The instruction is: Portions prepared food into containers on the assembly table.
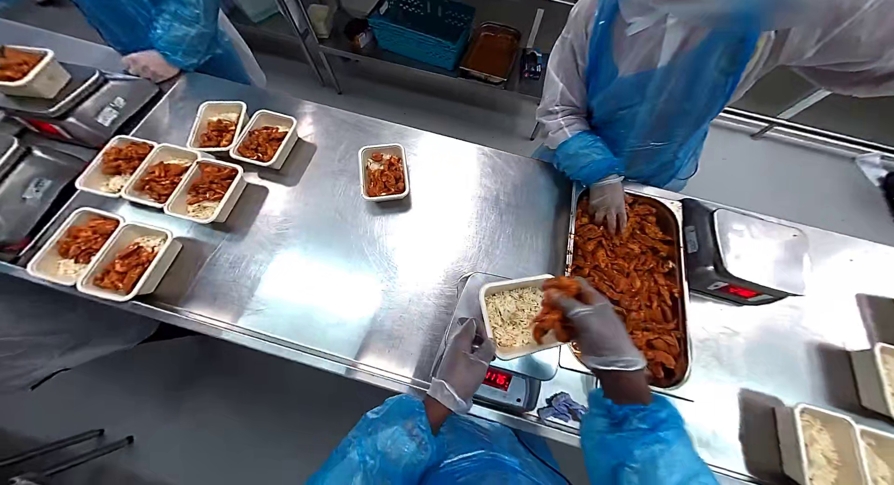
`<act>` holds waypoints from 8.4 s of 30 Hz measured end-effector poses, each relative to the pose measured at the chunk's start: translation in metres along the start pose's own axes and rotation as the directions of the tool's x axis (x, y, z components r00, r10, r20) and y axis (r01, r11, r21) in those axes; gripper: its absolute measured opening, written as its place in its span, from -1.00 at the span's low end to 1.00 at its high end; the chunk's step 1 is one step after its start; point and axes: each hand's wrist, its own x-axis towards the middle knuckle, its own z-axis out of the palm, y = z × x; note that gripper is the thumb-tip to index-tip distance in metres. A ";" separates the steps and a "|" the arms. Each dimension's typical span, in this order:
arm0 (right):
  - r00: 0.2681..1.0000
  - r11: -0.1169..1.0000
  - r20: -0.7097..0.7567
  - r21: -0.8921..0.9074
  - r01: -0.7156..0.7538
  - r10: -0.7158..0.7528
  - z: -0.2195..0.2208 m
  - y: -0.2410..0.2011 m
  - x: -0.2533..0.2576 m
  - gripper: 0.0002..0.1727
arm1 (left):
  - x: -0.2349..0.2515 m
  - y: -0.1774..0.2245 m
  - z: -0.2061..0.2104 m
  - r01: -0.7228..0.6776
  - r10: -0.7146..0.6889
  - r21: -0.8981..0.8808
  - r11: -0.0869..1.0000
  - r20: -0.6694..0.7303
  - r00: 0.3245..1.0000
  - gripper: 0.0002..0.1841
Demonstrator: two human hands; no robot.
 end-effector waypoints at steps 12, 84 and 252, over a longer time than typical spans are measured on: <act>0.992 0.534 0.085 -0.845 0.021 0.096 0.070 -0.014 0.012 -0.29 | 0.007 -0.017 0.002 -0.036 0.038 -0.064 0.997 0.032 0.999 -0.86; 0.960 0.770 0.269 -0.595 0.231 -0.080 -0.061 -0.029 -0.018 -0.70 | 0.017 -0.022 -0.042 0.058 -0.077 0.220 0.974 0.080 0.994 -0.76; 0.989 0.480 -0.133 -0.873 -0.089 -0.059 -0.081 0.136 0.095 -0.67 | 0.041 -0.014 -0.089 0.002 -0.005 0.392 0.920 0.007 1.000 -0.75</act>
